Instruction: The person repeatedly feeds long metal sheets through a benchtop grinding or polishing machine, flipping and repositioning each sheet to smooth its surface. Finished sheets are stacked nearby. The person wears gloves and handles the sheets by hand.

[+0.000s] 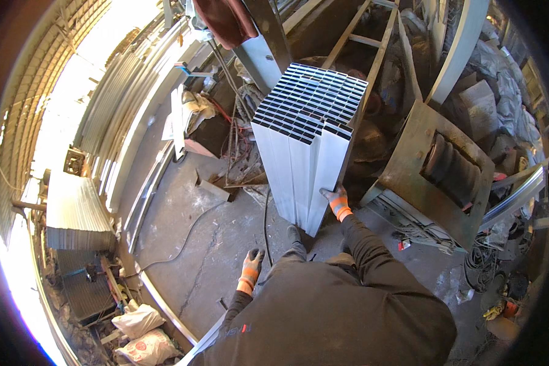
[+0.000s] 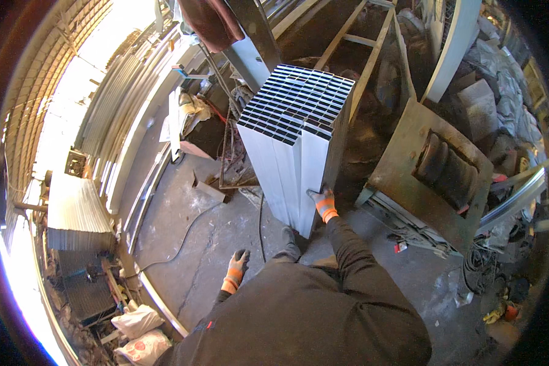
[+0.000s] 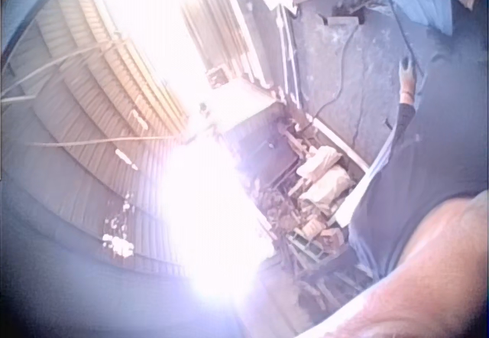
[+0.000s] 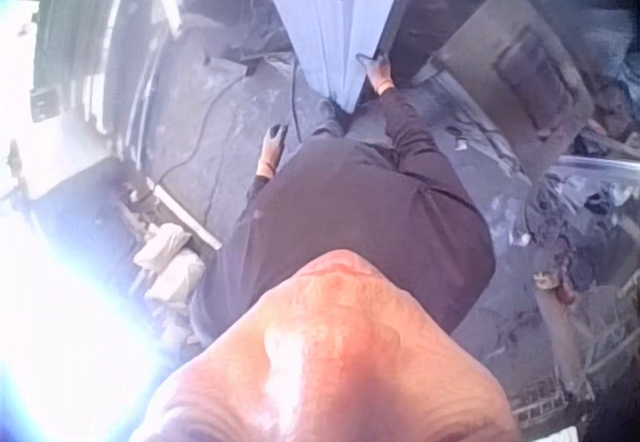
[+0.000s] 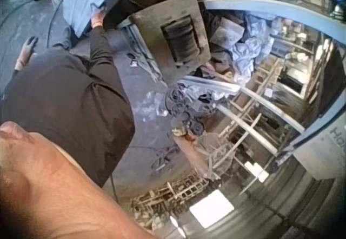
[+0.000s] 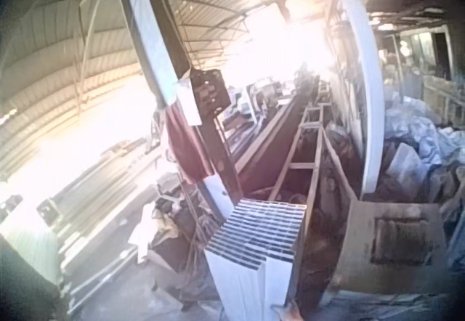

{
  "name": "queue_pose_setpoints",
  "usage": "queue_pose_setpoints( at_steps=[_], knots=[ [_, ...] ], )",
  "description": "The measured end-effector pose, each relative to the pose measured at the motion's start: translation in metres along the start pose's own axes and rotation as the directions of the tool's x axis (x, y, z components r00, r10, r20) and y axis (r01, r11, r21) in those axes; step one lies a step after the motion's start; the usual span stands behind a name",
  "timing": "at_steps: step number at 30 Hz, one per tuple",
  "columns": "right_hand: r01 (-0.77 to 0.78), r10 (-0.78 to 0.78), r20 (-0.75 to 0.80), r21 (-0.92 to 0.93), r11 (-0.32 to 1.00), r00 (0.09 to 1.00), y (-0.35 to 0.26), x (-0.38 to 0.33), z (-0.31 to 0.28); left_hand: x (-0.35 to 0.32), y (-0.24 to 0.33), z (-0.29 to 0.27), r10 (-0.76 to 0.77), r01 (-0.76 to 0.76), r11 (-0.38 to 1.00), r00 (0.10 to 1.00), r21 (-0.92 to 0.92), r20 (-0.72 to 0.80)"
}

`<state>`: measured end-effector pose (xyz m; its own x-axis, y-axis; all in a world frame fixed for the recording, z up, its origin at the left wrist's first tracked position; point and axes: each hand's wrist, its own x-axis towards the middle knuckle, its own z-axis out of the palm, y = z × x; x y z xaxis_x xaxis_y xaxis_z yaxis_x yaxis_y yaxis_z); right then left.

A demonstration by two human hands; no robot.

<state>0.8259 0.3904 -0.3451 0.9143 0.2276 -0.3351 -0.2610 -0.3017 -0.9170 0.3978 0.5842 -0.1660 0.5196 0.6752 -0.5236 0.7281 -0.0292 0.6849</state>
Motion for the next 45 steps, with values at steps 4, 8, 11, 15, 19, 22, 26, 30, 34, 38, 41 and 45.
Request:
queue_pose_setpoints(
  at_steps=[4,8,11,15,19,22,26,30,34,38,41,45],
  knots=[
    [0.009,-0.033,-0.068,-0.329,0.944,0.997,-0.007,0.001,0.012,0.077,-0.024,-0.026,0.092,-0.075,0.985,0.990,-0.157,0.106],
    [-0.036,0.045,0.009,-0.451,0.892,0.999,-0.049,-0.004,0.018,0.173,0.027,-0.062,0.429,-0.458,0.882,0.878,0.111,0.214],
    [-0.048,0.020,-0.070,-0.439,0.897,0.997,-0.082,-0.006,0.021,0.243,0.106,-0.075,0.387,-0.376,0.922,0.904,-0.093,0.181],
    [-0.076,0.015,-0.153,-0.403,0.912,0.988,-0.120,-0.016,0.020,0.312,0.217,-0.069,0.588,-0.530,0.800,0.785,-0.282,0.195],
    [-0.065,-0.009,-0.175,-0.409,0.910,0.985,-0.157,-0.032,0.020,0.377,0.288,-0.051,0.760,-0.618,0.636,0.607,-0.462,0.233],
    [-0.122,0.009,-0.240,-0.458,0.881,0.971,-0.175,-0.036,0.020,0.422,0.309,-0.032,0.668,-0.602,0.744,0.677,-0.291,0.308],
    [-0.126,0.011,-0.259,-0.432,0.893,0.966,-0.174,-0.032,0.019,0.445,0.303,-0.012,0.651,-0.588,0.759,0.664,-0.280,0.367],
    [-0.092,-0.027,-0.223,-0.507,0.857,0.974,-0.166,-0.026,0.021,0.437,0.301,-0.013,0.653,-0.635,0.753,0.684,-0.175,0.326],
    [-0.178,0.056,-0.285,-0.425,0.888,0.957,-0.176,-0.031,0.020,0.426,0.314,-0.024,0.638,-0.593,0.769,0.696,-0.237,0.329],
    [-0.133,0.025,-0.287,-0.364,0.922,0.957,-0.191,-0.040,0.025,0.422,0.316,-0.029,0.632,-0.617,0.772,0.714,-0.156,0.301],
    [-0.119,-0.019,-0.311,-0.421,0.899,0.950,-0.197,-0.040,0.030,0.424,0.311,-0.028,0.698,-0.668,0.714,0.661,-0.207,0.275],
    [-0.084,-0.015,-0.239,-0.397,0.914,0.971,-0.193,-0.033,0.028,0.429,0.311,-0.022,0.692,-0.652,0.720,0.649,-0.238,0.317]
  ],
)
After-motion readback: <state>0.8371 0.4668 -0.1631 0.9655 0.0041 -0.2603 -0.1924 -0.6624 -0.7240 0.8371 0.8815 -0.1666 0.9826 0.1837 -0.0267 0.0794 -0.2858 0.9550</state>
